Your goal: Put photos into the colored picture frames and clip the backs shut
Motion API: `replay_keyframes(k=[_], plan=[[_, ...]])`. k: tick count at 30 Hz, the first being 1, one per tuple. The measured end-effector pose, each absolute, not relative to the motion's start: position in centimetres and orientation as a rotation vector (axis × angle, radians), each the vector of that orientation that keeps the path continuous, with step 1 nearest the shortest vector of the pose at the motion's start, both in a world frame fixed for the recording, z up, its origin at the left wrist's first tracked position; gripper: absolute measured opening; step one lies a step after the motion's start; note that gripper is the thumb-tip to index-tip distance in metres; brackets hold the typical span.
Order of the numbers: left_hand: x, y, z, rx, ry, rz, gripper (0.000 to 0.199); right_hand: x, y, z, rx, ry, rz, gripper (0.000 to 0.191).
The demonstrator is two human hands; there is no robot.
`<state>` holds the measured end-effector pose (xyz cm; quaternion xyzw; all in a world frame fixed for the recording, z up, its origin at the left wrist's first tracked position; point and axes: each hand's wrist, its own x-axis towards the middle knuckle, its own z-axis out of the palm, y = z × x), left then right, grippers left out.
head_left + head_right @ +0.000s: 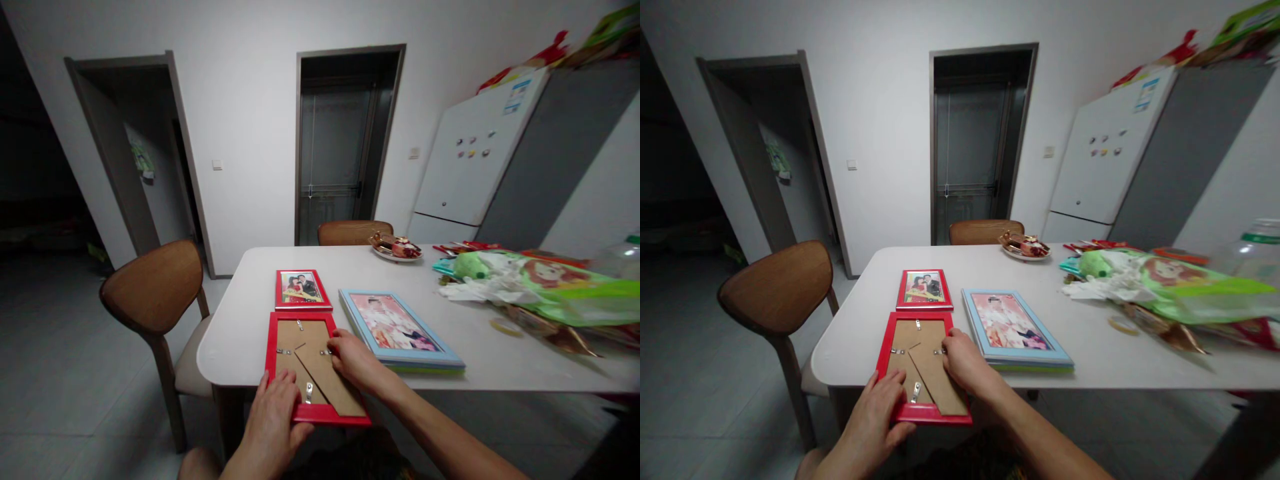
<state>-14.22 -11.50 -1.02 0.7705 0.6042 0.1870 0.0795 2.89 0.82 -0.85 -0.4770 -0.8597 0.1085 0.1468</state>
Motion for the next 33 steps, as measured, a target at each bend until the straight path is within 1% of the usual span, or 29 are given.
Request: replay_keyframes(k=[4, 11, 13, 16, 18, 20, 27, 29, 33], plan=[[-14.2, -11.5, -1.2, 2.325, 1.798, 0.567, 0.029, 2.3, 1.4, -0.6, -1.411, -2.463, 0.276, 0.021], [-14.1, -11.3, -1.2, 2.341, 1.799, 0.573, 0.031, 2.2, 0.8, -0.8, -1.486, -2.414, 0.117, 0.025], [-14.1, -11.3, -1.3, 2.336, 1.801, 0.563, 0.032, 2.1, -0.2, -0.5, -1.37, -2.405, 0.139, 0.027], [-14.2, -11.2, -1.5, 2.329, 1.802, 0.553, 0.034, 2.1, -2.0, 0.2, -0.997, -2.55, 0.39, 0.029], [-14.3, -11.1, -1.7, 2.329, 1.803, 0.553, 0.041, 1.9, -2.9, 0.6, -0.774, -2.647, 0.57, 0.025], [-14.4, -11.0, -2.0, 2.341, 1.797, 0.551, 0.049, 1.5, -3.4, 0.7, -0.705, -2.663, 0.625, 0.022], [-14.7, -10.7, -3.0, 2.396, 1.792, 0.593, 0.057, 0.4, -3.5, 0.0, -0.781, -2.572, 0.528, 0.012], [-14.7, -10.7, -3.3, 2.411, 1.783, 0.619, 0.057, 0.2, -3.3, 0.0, -0.796, -2.554, 0.531, 0.013], [-14.8, -10.6, -3.6, 2.429, 1.76, 0.677, 0.057, -1.4, -1.8, -0.1, -0.901, -2.485, 0.473, 0.021]])
